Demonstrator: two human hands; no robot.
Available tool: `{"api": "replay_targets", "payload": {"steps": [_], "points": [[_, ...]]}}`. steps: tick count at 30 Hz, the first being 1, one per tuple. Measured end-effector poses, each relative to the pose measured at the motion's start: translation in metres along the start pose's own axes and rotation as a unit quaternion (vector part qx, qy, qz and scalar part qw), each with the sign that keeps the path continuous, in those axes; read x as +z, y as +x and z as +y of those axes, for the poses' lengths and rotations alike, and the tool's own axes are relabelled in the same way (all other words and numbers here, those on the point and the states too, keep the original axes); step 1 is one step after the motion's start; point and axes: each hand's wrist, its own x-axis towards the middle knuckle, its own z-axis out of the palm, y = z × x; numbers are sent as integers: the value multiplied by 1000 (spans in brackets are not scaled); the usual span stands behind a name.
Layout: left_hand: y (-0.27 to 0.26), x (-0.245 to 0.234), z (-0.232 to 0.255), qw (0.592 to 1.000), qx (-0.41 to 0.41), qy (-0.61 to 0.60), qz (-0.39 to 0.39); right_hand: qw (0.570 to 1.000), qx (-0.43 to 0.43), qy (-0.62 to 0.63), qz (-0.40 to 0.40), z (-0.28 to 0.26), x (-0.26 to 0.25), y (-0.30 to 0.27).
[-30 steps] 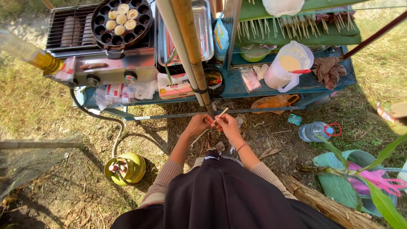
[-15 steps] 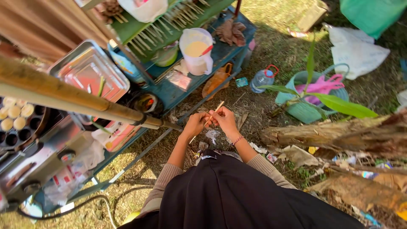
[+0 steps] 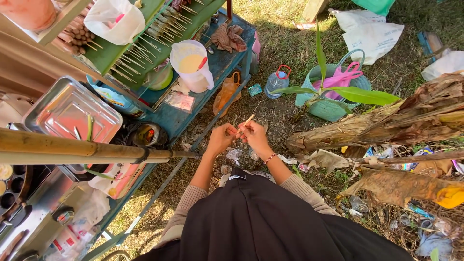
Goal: Preparing and cooking small eggs in a takoyaki-style pan at an outdoor stall.
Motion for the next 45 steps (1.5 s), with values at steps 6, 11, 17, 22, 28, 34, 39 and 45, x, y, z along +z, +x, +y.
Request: {"api": "replay_targets", "payload": {"steps": [6,11,17,22,28,34,39,45], "points": [[-2,7,-24,999,21,-26,3,1000,2,11,0,5,3,-1],[-3,14,-23,998,14,-45,-31,1000,9,25,9,6,-2,-5],[-8,16,-15,999,7,-37,-39,1000,20,15,15,2,-5,-10],[-13,11,-13,1000,-5,-16,-16,1000,24,-8,5,6,-1,-10],[-17,13,-16,999,-37,-16,-6,1000,28,2,-12,11,0,-13],[-23,17,-26,1000,9,-14,16,999,30,-8,-16,13,1,-14],[-44,7,-32,999,11,9,49,999,22,-14,-39,15,22,-11],[-93,-15,-53,985,-21,7,168,989,19,-39,-142,14,73,-10]]}}
